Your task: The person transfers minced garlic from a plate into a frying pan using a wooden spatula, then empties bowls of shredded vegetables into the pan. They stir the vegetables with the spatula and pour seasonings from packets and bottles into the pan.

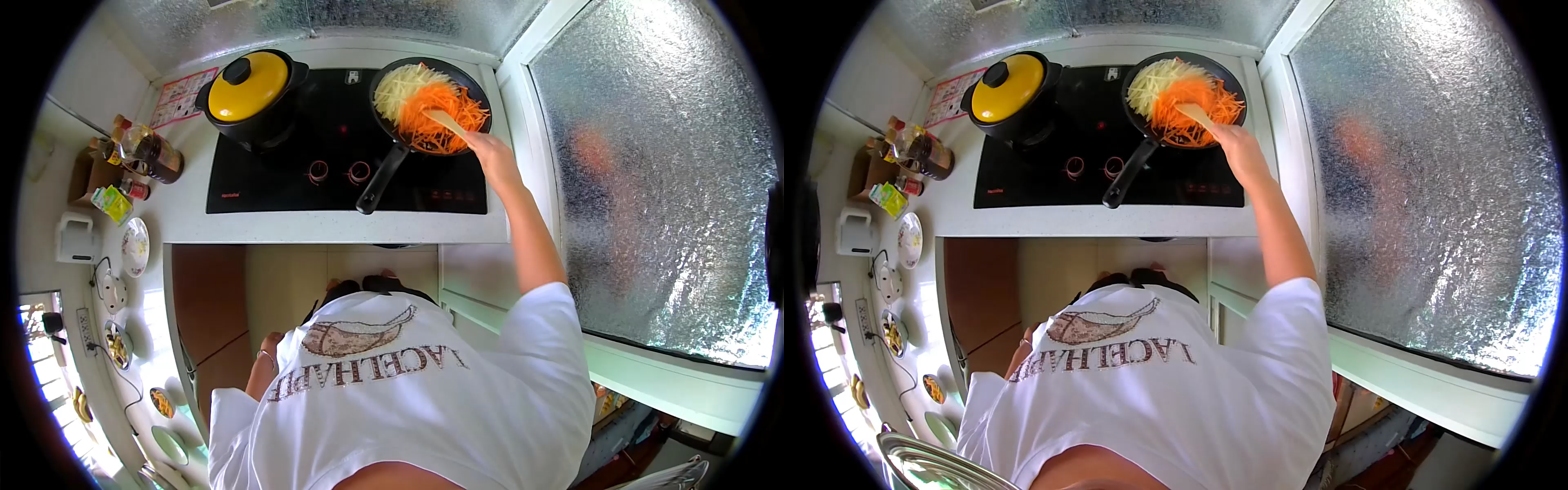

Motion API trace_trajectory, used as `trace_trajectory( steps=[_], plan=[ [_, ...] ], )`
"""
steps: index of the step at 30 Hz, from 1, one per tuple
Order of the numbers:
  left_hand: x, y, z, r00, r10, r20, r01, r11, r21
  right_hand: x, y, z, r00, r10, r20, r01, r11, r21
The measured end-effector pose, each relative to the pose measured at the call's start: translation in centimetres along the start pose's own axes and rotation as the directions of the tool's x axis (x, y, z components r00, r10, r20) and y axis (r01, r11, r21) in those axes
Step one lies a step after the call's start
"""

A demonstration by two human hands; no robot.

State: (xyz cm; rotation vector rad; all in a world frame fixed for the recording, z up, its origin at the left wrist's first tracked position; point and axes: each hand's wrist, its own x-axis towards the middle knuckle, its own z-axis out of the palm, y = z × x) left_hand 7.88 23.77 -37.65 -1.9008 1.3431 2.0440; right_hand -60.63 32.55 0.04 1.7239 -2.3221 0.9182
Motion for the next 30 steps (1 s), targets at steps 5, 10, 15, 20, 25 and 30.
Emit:
trace_trajectory(
  steps=[5, 10, 15, 20, 25, 30],
  plan=[
    [0.9, -0.2, 0.1, 0.99, 0.14, -0.027, -0.094, 0.781, 0.617, -0.8, -0.3, -2.3, 0.997, 0.043, 0.07, -0.045, 0.999, 0.023],
    [0.5, -2.6, -0.1, 0.992, 0.127, -0.02, -0.111, 0.924, 0.366, 4.0, -1.4, 0.3, 0.999, -0.028, -0.047, 0.029, 0.999, 0.022],
    [-5.3, 1.9, 1.5, 0.996, -0.089, 0.026, 0.091, 0.987, -0.129, 6.5, -1.0, 4.4, 0.991, 0.092, 0.097, -0.107, 0.982, 0.153],
    [-0.5, -4.9, 0.1, 0.999, 0.005, -0.037, -0.004, 0.999, 0.037, 3.7, -1.1, 1.4, 0.982, -0.134, 0.13, 0.136, 0.991, -0.007],
    [-1.6, -3.6, 1.1, 0.997, -0.067, -0.046, 0.062, 0.993, -0.104, 5.1, -0.6, 0.7, 0.994, -0.056, 0.091, 0.055, 0.998, 0.017],
    [-3.0, -1.3, 1.9, 0.987, -0.162, -0.014, 0.152, 0.95, -0.274, 7.8, -0.2, 5.2, 0.994, -0.106, 0.021, 0.105, 0.994, 0.02]
  ],
)
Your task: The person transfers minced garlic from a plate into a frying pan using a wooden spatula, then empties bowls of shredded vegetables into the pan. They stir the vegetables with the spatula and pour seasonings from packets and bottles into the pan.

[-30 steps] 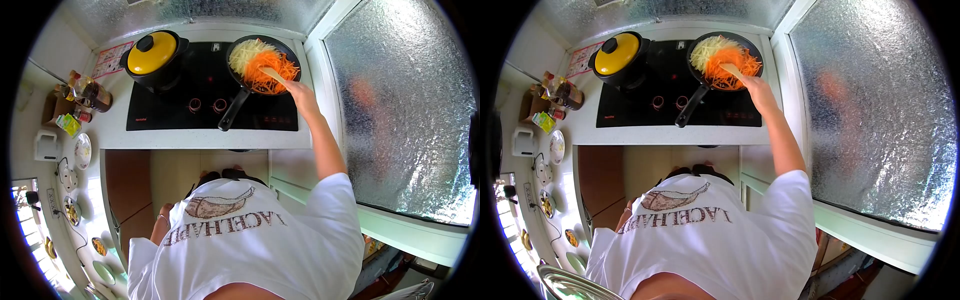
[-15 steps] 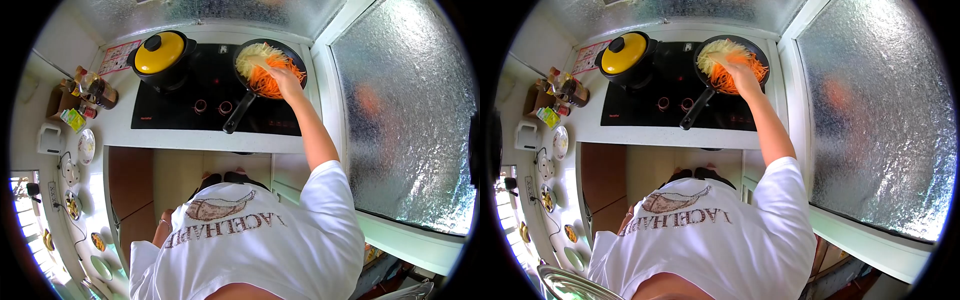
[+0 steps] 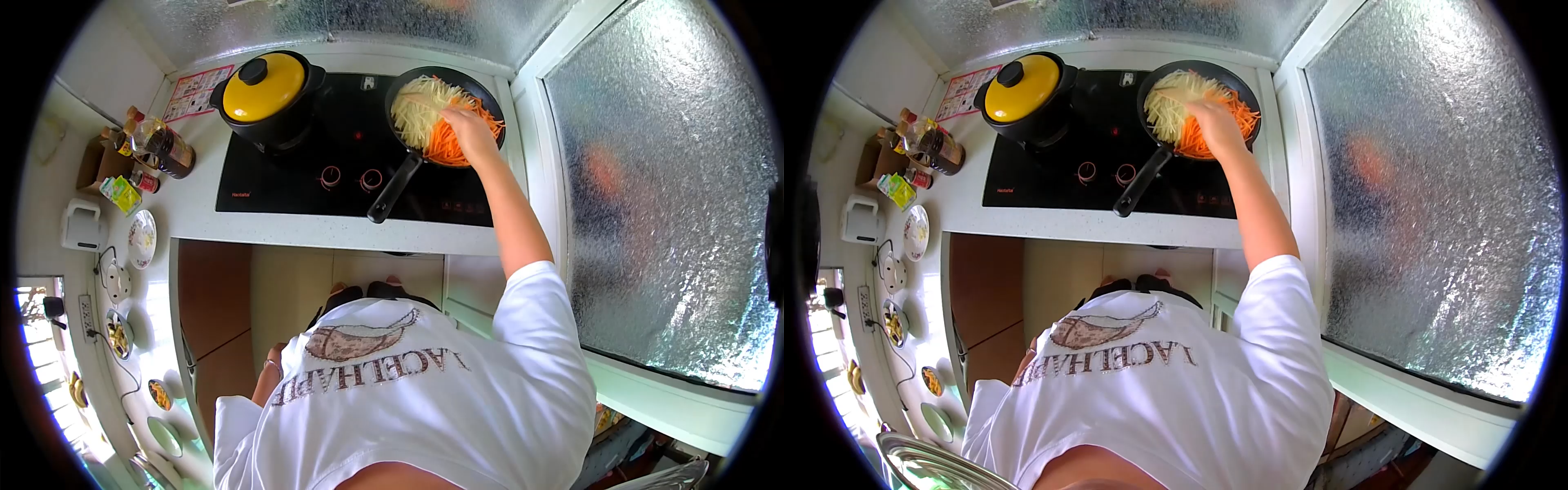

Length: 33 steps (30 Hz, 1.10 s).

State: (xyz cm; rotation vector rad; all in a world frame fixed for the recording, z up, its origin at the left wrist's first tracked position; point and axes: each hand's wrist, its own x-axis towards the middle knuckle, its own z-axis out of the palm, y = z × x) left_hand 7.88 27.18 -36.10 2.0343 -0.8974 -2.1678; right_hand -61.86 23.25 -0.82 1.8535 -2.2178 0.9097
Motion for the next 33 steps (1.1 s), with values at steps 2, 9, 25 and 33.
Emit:
trace_trajectory(
  steps=[2, 9, 25, 33],
  plan=[
    [-0.6, 1.1, 0.5, 0.998, -0.069, -0.01, 0.068, 0.991, -0.112, -0.9, -0.1, -0.5, 0.998, 0.01, 0.064, -0.005, 0.997, -0.071],
    [4.5, -1.8, -1.5, 0.958, 0.287, 0.015, -0.272, 0.885, 0.377, -3.7, -0.7, -6.1, 0.987, -0.01, 0.159, 0.034, 0.988, -0.15],
    [2.7, 0.2, -1.4, 0.987, 0.129, -0.095, -0.121, 0.989, 0.086, -3.6, 0.9, -7.7, 0.982, 0.179, -0.059, -0.182, 0.982, -0.049],
    [0.6, 3.2, 0.5, 0.993, -0.074, 0.092, 0.078, 0.996, -0.05, -3.5, 2.9, -3.2, 0.959, 0.277, -0.063, -0.283, 0.953, -0.108]
  ],
)
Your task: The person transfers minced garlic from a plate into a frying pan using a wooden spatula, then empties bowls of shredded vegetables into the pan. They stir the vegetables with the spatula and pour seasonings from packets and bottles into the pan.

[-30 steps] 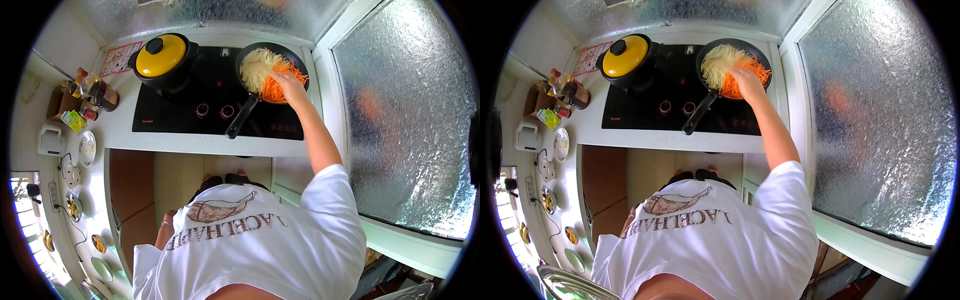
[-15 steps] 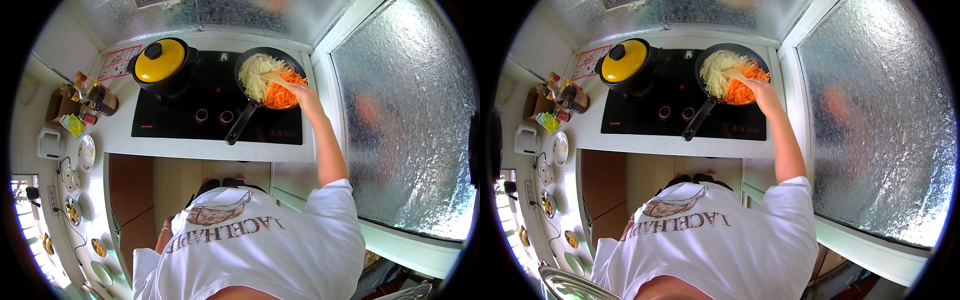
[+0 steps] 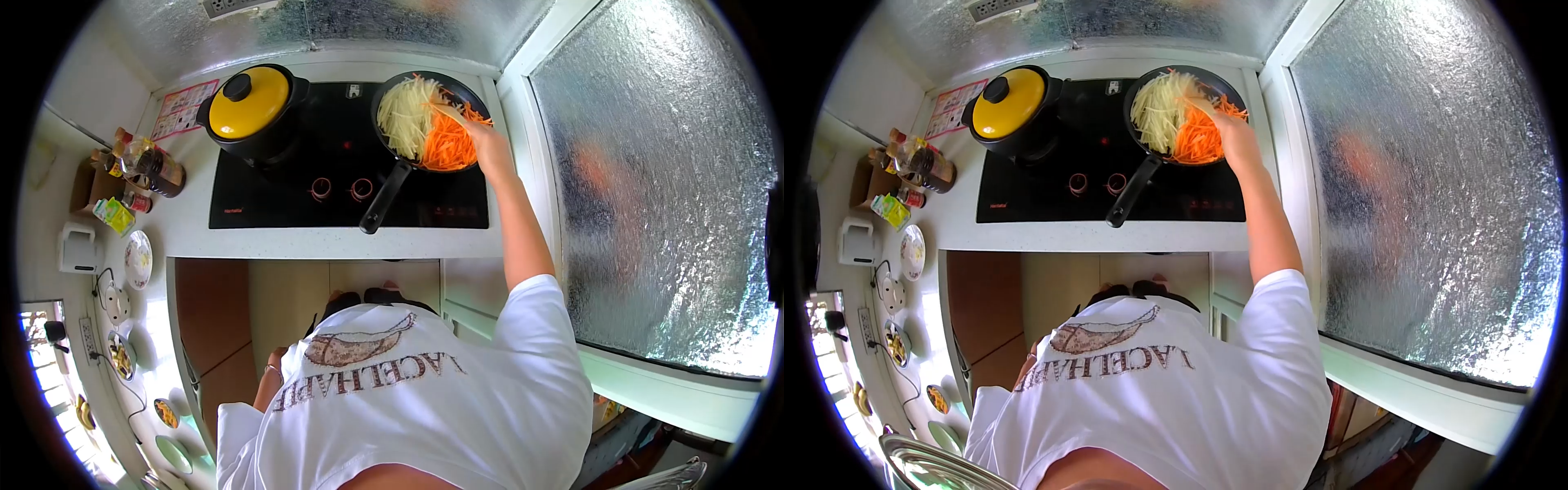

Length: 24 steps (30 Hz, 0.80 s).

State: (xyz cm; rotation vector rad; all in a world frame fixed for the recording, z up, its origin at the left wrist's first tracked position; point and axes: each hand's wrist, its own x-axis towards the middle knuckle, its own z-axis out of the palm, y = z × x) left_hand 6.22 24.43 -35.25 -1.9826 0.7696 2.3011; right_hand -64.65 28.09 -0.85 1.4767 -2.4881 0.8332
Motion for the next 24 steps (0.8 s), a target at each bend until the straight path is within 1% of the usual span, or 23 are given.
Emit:
trace_trajectory(
  steps=[1, 2, 3, 4, 6, 7, 8, 9, 10, 11, 12, 13, 14, 16, 17, 19, 21, 23, 24],
  plan=[
    [-0.2, 0.1, -0.2, 1.0, -0.002, 0.0, 0.002, 1.0, 0.006, 0.1, -0.5, -0.9, 1.0, 0.01, 0.016, -0.01, 1.0, -0.002],
    [0.1, -0.1, -0.7, 0.997, 0.076, 0.001, -0.076, 0.989, 0.126, 0.4, -1.0, -1.9, 0.999, 0.019, 0.032, -0.019, 1.0, -0.004],
    [0.8, -0.4, -1.4, 0.988, 0.155, 0.014, -0.154, 0.958, 0.243, 0.1, -1.2, -3.3, 0.999, 0.036, -0.012, -0.036, 0.999, 0.024],
    [1.6, -0.7, -1.9, 0.972, 0.232, 0.037, -0.23, 0.907, 0.352, -0.3, -1.6, -5.1, 0.998, 0.059, -0.031, -0.06, 0.998, -0.032],
    [3.4, -1.4, -2.4, 0.924, 0.367, 0.103, -0.362, 0.759, 0.541, -1.4, -1.6, -8.0, 0.998, 0.045, -0.034, -0.048, 0.996, -0.082],
    [4.4, -1.6, -2.8, 0.927, 0.371, 0.051, -0.305, 0.667, 0.68, -1.7, -1.3, -8.5, 0.999, 0.044, -0.03, -0.046, 0.996, -0.082],
    [4.9, -2.2, -3.1, 0.929, 0.368, 0.048, -0.301, 0.67, 0.679, -1.9, -1.0, -8.8, 0.997, 0.079, 0.016, -0.076, 0.988, -0.135],
    [4.9, -2.8, -3.2, 0.898, 0.439, 0.038, -0.358, 0.675, 0.645, -2.1, -0.9, -8.9, 0.992, 0.115, 0.059, -0.102, 0.977, -0.189],
    [5.0, -3.1, -3.3, 0.88, 0.474, 0.032, -0.387, 0.676, 0.627, -2.2, -0.2, -7.8, 0.992, 0.114, 0.06, -0.101, 0.977, -0.189],
    [5.0, -3.2, -3.2, 0.86, 0.509, 0.026, -0.417, 0.674, 0.61, -2.3, 1.1, -5.8, 0.995, 0.096, 0.022, -0.093, 0.988, -0.123],
    [4.4, -2.9, -2.9, 0.954, 0.294, -0.065, -0.256, 0.906, 0.337, -2.1, 0.9, -4.9, 0.996, 0.082, -0.018, -0.083, 0.995, -0.057],
    [3.7, -2.6, -2.5, 0.996, 0.046, -0.078, -0.044, 0.999, 0.021, -1.7, 0.9, -4.5, 0.998, -0.053, 0.025, 0.057, 0.978, -0.2],
    [2.3, -2.1, -1.2, 0.996, 0.047, -0.078, -0.046, 0.999, 0.02, -1.3, 0.2, -4.5, 0.998, -0.054, 0.024, 0.057, 0.978, -0.2],
    [-0.7, -1.1, 1.6, 0.946, 0.015, -0.323, 0.004, 0.998, 0.059, -0.7, -0.8, -4.7, 0.998, -0.039, -0.044, 0.03, 0.982, -0.186],
    [-0.1, -1.6, 1.0, 0.946, 0.015, -0.323, 0.004, 0.998, 0.059, -0.5, -1.1, -5.2, 0.998, -0.039, -0.044, 0.03, 0.982, -0.185],
    [0.5, -2.1, 0.1, 0.964, 0.025, -0.265, -0.02, 1.0, 0.022, -0.4, -1.0, -6.2, 0.993, 0.034, -0.112, -0.042, 0.997, -0.071],
    [0.6, -1.7, -0.2, 0.986, 0.034, -0.164, -0.038, 0.999, -0.018, -0.4, -0.2, -7.0, 0.99, 0.057, -0.129, -0.069, 0.993, -0.092],
    [0.5, -1.5, -0.1, 0.993, 0.033, -0.11, -0.039, 0.998, -0.053, 0.0, 0.4, -7.9, 0.979, 0.123, -0.165, -0.141, 0.985, -0.102],
    [0.4, -1.4, 0.0, 0.996, 0.029, -0.088, -0.035, 0.997, -0.068, 0.3, 0.7, -8.0, 0.98, 0.117, -0.163, -0.135, 0.985, -0.103]
  ],
)
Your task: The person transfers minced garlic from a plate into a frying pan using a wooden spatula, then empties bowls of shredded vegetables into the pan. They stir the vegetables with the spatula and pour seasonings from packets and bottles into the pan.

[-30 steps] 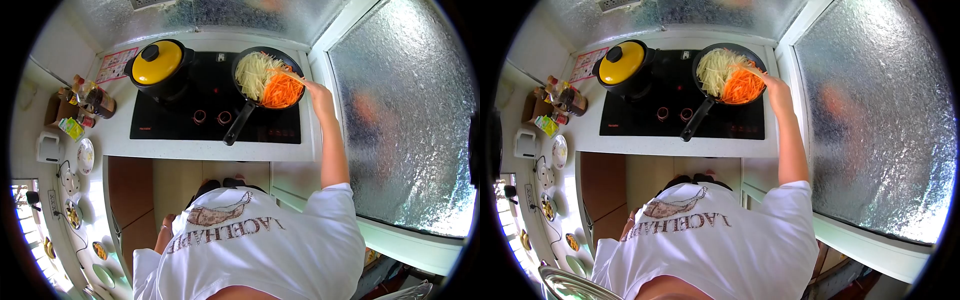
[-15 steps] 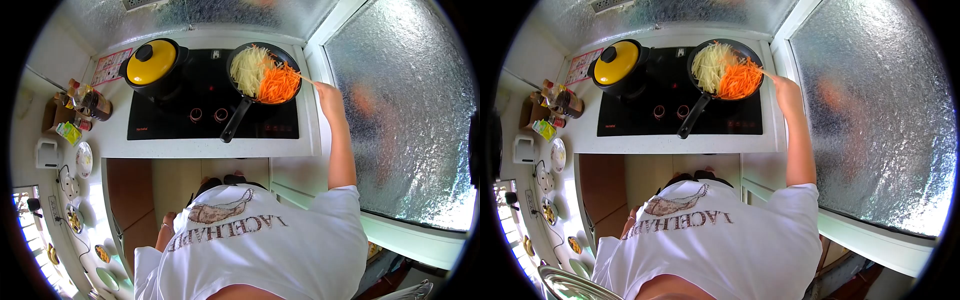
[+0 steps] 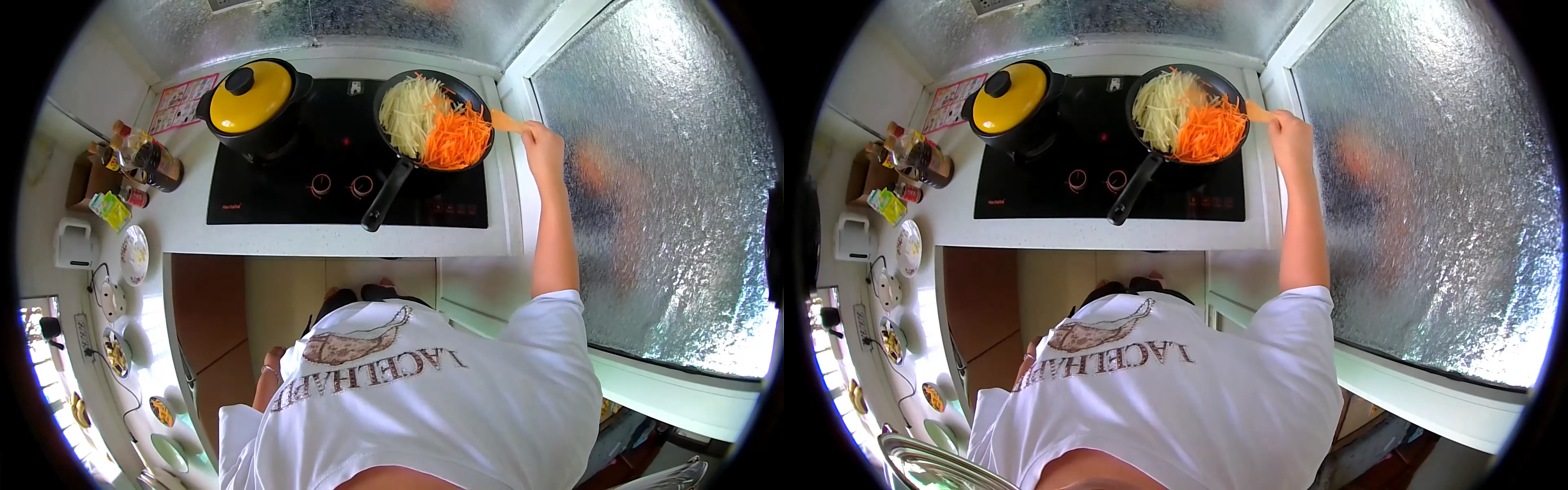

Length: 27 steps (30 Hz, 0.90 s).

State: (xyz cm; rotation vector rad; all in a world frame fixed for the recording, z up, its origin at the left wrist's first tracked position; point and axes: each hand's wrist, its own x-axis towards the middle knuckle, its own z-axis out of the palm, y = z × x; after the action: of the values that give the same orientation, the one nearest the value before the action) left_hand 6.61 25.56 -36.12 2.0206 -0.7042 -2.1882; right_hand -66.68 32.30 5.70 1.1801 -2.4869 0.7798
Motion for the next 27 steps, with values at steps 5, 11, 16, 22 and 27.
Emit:
trace_trajectory(
  steps=[5, 11, 16, 22, 27],
  plan=[
    [-1.7, 0.2, 0.2, 0.99, -0.068, 0.12, 0.078, 0.994, -0.08, 2.4, 1.8, 2.8, 0.98, 0.173, 0.095, -0.164, 0.981, -0.101],
    [-1.7, -0.9, -0.5, 0.996, -0.019, 0.086, 0.027, 0.996, -0.09, 4.7, 1.7, 9.5, 0.955, 0.243, 0.169, -0.294, 0.852, 0.433],
    [-0.8, -1.6, -1.0, 0.998, 0.042, 0.036, -0.038, 0.993, -0.109, 6.4, -2.0, 4.6, 1.0, -0.004, -0.016, 0.008, 0.978, 0.211],
    [0.0, -2.7, -0.6, 0.997, 0.069, 0.029, -0.065, 0.989, -0.132, 6.1, 1.0, 2.0, 0.995, -0.038, 0.093, 0.039, 0.999, -0.005],
    [-0.7, -2.8, -0.4, 0.999, 0.039, 0.038, -0.034, 0.993, -0.113, 5.0, -1.0, 4.6, 0.964, 0.151, 0.22, -0.174, 0.981, 0.087]
  ],
)
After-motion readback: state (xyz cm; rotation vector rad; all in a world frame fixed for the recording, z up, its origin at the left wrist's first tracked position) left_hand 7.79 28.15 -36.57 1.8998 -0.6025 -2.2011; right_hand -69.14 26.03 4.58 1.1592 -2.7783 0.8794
